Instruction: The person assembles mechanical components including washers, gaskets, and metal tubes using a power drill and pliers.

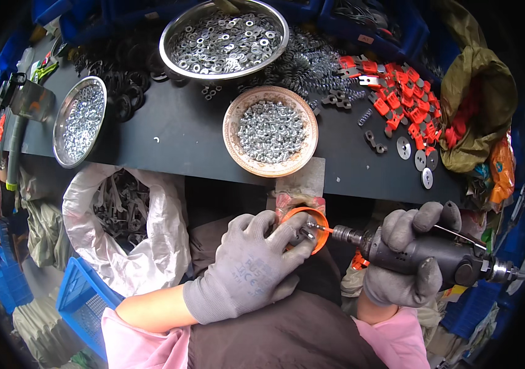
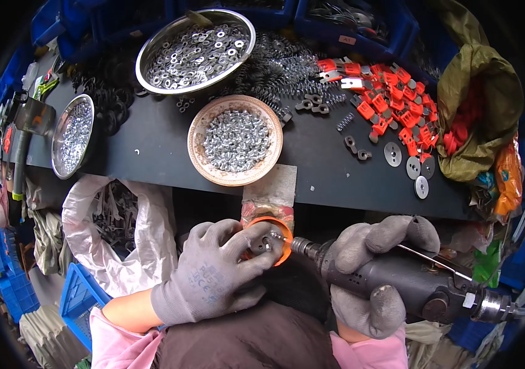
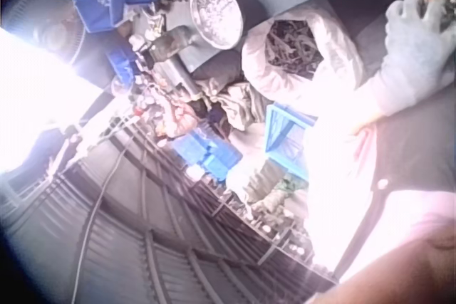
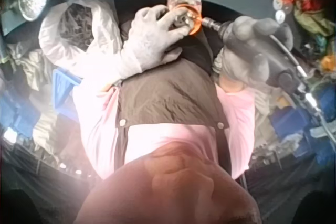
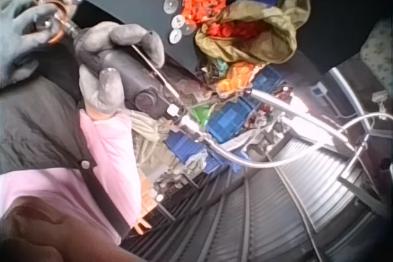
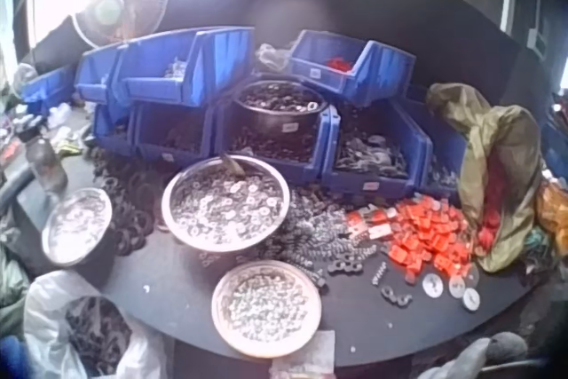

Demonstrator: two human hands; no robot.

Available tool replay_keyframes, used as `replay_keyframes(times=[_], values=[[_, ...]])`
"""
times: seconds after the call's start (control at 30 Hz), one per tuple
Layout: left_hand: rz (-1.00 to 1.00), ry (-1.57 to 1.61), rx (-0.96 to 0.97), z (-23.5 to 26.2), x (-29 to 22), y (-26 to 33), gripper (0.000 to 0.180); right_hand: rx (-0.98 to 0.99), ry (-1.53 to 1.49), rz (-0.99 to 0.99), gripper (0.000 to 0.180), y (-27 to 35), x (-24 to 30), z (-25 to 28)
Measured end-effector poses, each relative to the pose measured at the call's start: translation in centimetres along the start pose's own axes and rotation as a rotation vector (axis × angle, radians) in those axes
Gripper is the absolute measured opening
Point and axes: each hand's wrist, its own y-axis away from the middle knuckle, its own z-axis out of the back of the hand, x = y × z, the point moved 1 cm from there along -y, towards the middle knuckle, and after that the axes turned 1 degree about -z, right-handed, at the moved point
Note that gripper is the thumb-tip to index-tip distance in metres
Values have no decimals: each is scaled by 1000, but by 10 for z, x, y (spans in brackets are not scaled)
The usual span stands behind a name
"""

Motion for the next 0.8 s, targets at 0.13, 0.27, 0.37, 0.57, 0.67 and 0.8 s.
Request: replay_keyframes(times=[0.13,0.27,0.37,0.57,0.67,0.8], values=[[12,10,-9,-4,1,1,60,68,92,156,67,4,-6,0],[3,28,-20,-5,3,2,60,452,16,19,78,-3,-2,-12],[-3,47,-32,-3,5,4,58,301,238,-126,73,-10,2,-43],[-10,80,2,-1,8,6,52,234,351,-275,61,-7,-5,-53],[-22,63,24,1,7,4,49,196,280,-293,68,-11,-10,-51],[35,36,9,1,4,6,46,358,380,-140,68,-22,-6,-60]])
